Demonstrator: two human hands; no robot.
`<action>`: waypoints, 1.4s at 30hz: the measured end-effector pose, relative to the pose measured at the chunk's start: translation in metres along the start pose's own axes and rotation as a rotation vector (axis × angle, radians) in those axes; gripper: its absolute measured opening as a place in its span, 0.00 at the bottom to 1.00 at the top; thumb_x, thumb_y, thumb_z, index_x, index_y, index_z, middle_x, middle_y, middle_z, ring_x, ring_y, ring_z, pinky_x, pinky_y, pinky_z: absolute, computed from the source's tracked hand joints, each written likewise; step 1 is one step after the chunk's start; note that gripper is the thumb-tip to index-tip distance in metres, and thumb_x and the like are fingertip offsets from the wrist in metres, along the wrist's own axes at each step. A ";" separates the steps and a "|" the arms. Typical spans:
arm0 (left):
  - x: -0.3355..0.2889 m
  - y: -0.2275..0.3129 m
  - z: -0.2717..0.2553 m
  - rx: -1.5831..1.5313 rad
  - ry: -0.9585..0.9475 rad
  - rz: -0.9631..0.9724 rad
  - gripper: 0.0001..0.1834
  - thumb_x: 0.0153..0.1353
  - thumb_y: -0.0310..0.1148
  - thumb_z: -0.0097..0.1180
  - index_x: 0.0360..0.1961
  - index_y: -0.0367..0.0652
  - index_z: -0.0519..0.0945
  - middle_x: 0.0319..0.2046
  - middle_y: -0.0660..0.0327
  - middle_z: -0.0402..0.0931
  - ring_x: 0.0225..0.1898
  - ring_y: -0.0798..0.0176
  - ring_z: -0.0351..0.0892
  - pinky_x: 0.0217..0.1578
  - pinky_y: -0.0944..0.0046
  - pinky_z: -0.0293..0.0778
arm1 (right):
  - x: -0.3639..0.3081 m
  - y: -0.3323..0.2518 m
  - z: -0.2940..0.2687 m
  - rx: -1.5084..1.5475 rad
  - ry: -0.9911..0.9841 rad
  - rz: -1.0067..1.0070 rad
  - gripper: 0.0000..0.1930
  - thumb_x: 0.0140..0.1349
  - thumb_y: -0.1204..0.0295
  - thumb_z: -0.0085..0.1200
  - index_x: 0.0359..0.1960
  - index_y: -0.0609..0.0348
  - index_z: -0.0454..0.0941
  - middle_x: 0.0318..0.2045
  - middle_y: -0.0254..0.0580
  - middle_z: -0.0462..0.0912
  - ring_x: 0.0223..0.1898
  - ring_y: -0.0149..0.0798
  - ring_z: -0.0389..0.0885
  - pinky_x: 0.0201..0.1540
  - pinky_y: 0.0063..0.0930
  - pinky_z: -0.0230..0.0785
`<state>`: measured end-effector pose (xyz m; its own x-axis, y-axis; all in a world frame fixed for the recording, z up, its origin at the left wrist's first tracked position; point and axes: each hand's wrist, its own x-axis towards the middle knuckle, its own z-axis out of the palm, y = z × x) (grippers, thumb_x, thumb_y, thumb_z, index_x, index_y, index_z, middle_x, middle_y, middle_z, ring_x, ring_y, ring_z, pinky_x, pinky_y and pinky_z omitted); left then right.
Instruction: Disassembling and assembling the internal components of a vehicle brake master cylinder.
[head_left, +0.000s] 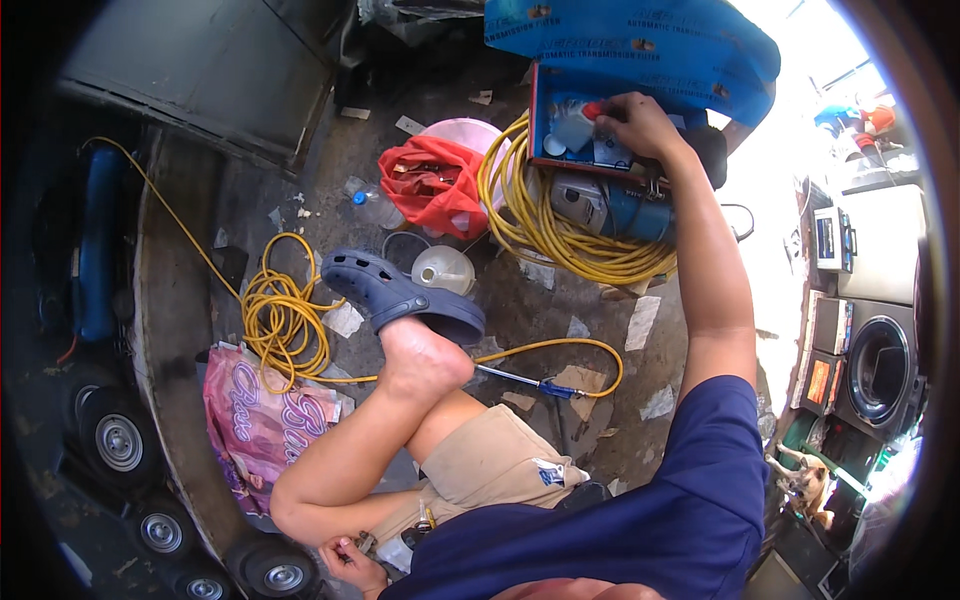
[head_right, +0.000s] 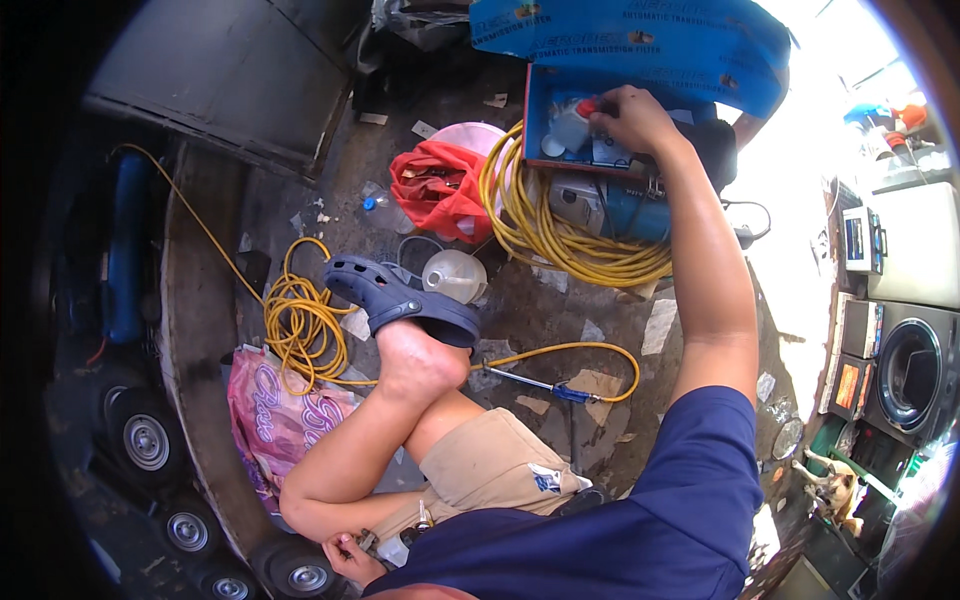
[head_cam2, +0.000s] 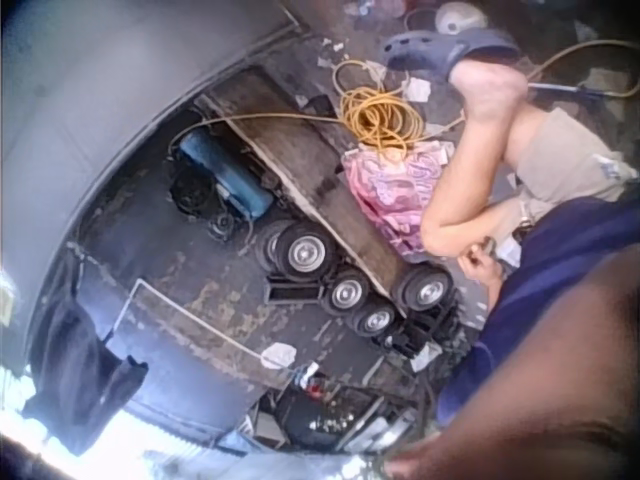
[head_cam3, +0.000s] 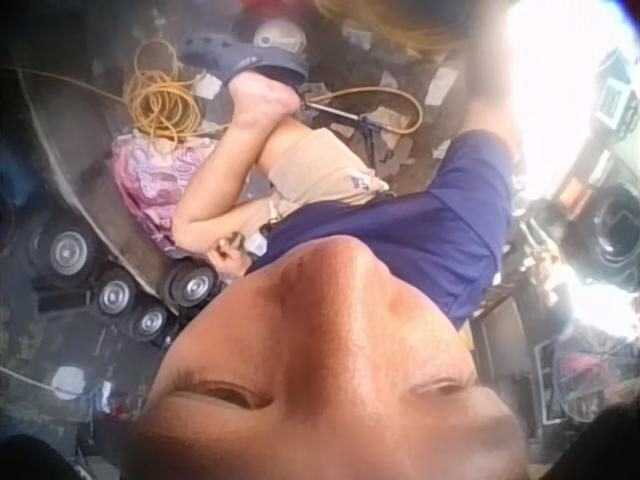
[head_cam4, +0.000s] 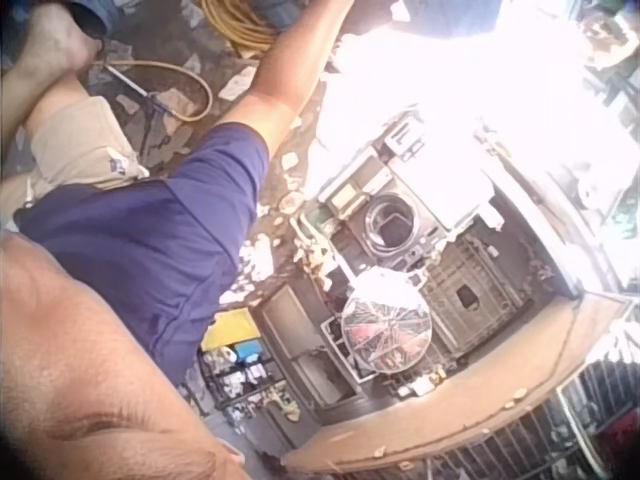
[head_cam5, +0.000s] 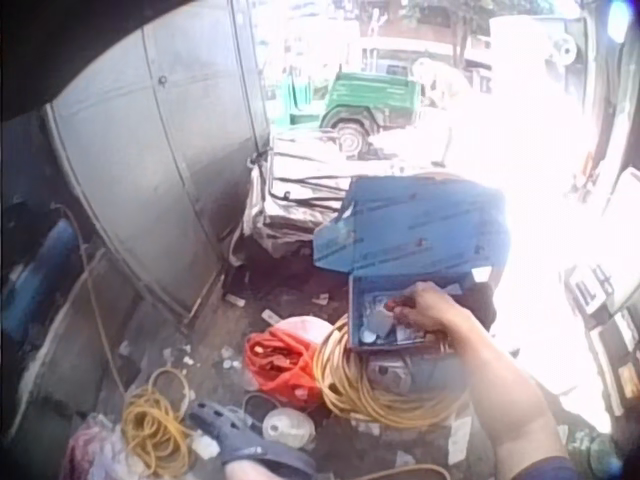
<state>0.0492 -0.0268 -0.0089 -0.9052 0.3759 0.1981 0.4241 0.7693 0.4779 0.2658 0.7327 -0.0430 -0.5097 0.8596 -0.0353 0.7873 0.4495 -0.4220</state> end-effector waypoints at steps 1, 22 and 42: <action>0.001 0.002 0.000 0.002 -0.003 0.000 0.15 0.69 0.34 0.56 0.29 0.32 0.74 0.29 0.54 0.69 0.31 0.54 0.70 0.35 0.54 0.67 | 0.005 0.000 -0.002 0.074 -0.073 -0.010 0.15 0.61 0.66 0.64 0.45 0.62 0.87 0.48 0.54 0.88 0.51 0.54 0.86 0.55 0.42 0.77; 0.007 -0.004 0.010 0.000 -0.005 0.022 0.12 0.67 0.31 0.55 0.30 0.32 0.73 0.30 0.55 0.67 0.32 0.56 0.69 0.35 0.56 0.66 | -0.034 0.036 -0.006 -0.302 0.139 0.032 0.20 0.59 0.60 0.64 0.50 0.56 0.83 0.59 0.51 0.80 0.55 0.58 0.83 0.56 0.48 0.78; 0.038 0.034 0.002 0.145 -0.050 0.388 0.18 0.68 0.43 0.59 0.34 0.35 0.76 0.34 0.51 0.73 0.38 0.46 0.73 0.44 0.51 0.69 | -0.106 0.018 -0.042 0.926 0.236 0.274 0.08 0.69 0.71 0.60 0.43 0.57 0.75 0.43 0.43 0.89 0.25 0.22 0.73 0.23 0.19 0.61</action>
<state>0.0292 0.0145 0.0129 -0.6762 0.6744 0.2965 0.7365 0.6288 0.2495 0.3487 0.6596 -0.0087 -0.1896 0.9769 -0.0982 0.2344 -0.0521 -0.9707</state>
